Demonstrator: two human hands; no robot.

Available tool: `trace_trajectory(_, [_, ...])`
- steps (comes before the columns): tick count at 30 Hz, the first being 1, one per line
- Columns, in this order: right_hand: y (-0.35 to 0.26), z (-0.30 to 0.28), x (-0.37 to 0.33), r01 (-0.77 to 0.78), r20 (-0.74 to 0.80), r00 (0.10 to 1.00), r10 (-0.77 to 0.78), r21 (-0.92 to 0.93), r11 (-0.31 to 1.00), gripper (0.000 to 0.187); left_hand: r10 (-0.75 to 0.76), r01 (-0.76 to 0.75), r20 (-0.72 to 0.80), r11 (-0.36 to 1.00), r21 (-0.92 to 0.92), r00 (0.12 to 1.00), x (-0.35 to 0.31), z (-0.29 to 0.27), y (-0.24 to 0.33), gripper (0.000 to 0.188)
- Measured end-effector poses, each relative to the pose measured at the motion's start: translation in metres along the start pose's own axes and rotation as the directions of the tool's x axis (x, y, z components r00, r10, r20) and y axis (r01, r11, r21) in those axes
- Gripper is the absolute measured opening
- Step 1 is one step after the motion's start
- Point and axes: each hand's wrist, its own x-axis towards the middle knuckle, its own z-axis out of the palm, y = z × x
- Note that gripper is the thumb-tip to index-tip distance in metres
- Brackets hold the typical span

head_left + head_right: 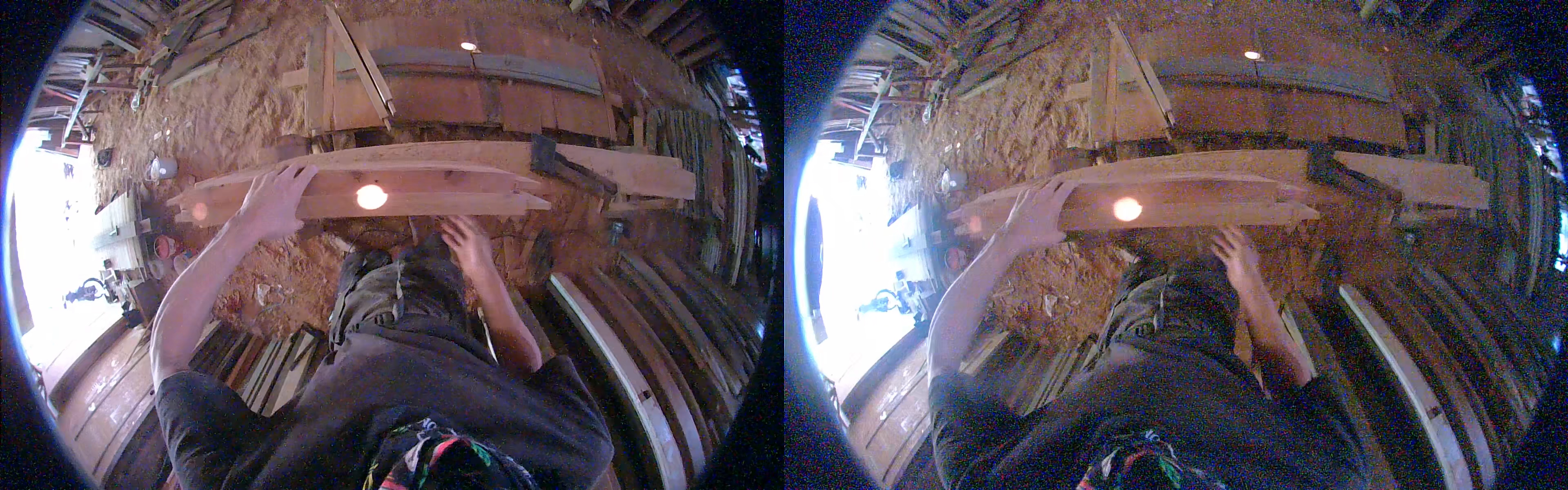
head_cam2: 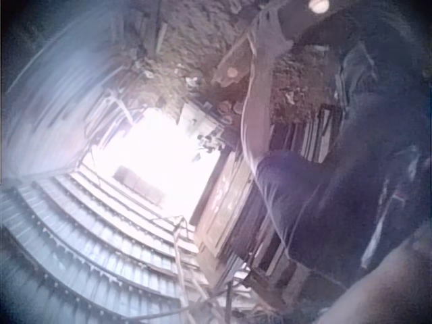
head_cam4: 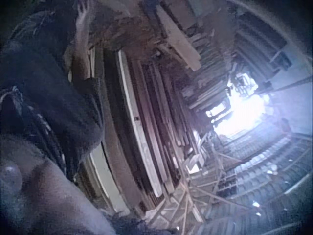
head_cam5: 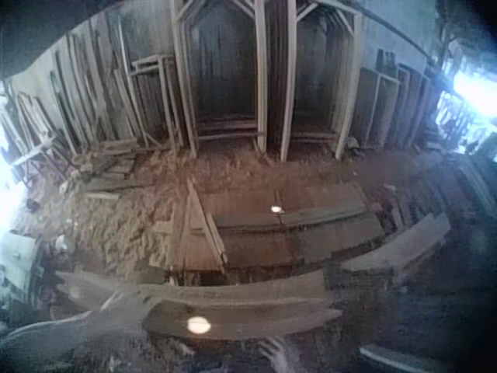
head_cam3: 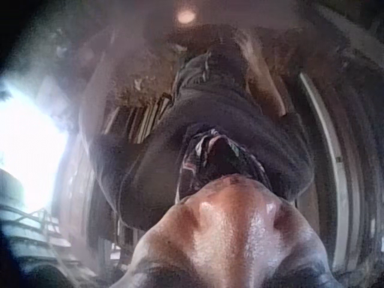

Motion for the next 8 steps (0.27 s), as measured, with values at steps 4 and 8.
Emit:
trace_trajectory(4, [-0.07,-0.047,-0.022,0.164,-0.598,0.729,-0.334,-0.321,0.933,0.041,0.0,-0.001,-0.017,0.998,-0.059,1.0,0.025,0.014,-0.019,0.082])
trace_trajectory(8, [-0.135,-0.047,-0.012,0.478,-0.468,0.602,-0.647,-0.438,0.762,0.052,0.015,-0.017,-0.023,0.995,-0.102,1.0,0.027,-0.004,-0.012,0.083])
